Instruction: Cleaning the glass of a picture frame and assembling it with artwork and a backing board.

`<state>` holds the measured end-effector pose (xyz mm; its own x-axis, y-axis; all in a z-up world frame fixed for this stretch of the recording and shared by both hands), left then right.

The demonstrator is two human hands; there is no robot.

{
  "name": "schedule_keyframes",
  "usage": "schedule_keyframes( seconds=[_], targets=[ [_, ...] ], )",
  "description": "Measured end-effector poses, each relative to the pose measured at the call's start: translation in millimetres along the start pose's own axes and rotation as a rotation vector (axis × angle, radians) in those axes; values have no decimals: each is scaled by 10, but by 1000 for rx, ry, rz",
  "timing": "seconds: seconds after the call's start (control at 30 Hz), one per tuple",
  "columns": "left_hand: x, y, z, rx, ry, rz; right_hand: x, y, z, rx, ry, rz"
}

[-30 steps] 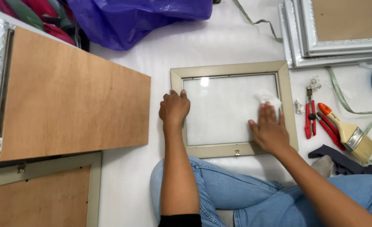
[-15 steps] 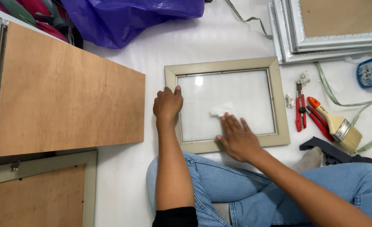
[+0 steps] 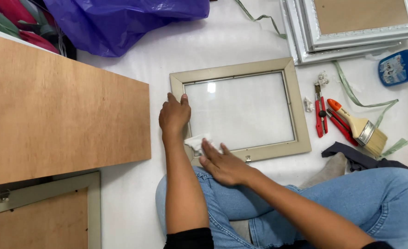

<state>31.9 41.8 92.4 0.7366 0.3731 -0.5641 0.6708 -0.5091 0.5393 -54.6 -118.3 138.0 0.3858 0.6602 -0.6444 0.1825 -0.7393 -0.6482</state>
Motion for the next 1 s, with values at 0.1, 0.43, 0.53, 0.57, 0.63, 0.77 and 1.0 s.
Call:
schedule_keyframes(
  seconds=[0.1, 0.43, 0.53, 0.57, 0.63, 0.77, 1.0],
  targets=[
    [14, -100, -24, -15, 6, -8, -233, 513, -129, -336, 19, 127],
    [43, -229, -113, -45, 33, -37, -32, 959, -44, -127, 527, 599],
    [89, -209, -74, -16, 22, -26, 238, 314, 151, -118, 459, 253],
    [83, -175, -70, -10, 19, -20, 382, 350, 226, -145, 345, 93],
    [70, -116, -76, -5, 18, -7, 456, 430, 158, -174, 240, -67],
    [2, -160, -119, -14, 19, -17, 224, 955, -307, -464, 311, -37],
    [8, -130, -90, 19, 39, -48, 496, 1847, -547, -182, 897, 450]
  ],
)
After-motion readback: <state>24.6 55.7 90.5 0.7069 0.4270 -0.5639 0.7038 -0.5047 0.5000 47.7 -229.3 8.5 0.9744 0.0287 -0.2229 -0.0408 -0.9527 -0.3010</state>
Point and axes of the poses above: each hand's wrist, its own x-axis towards the middle knuckle, its own z-axis out of the palm, y = z × x, the point moved 1 cm from there along x, towards the middle knuckle, and after that the axes turned 2 degrees about -z, right-handed, at the moved point
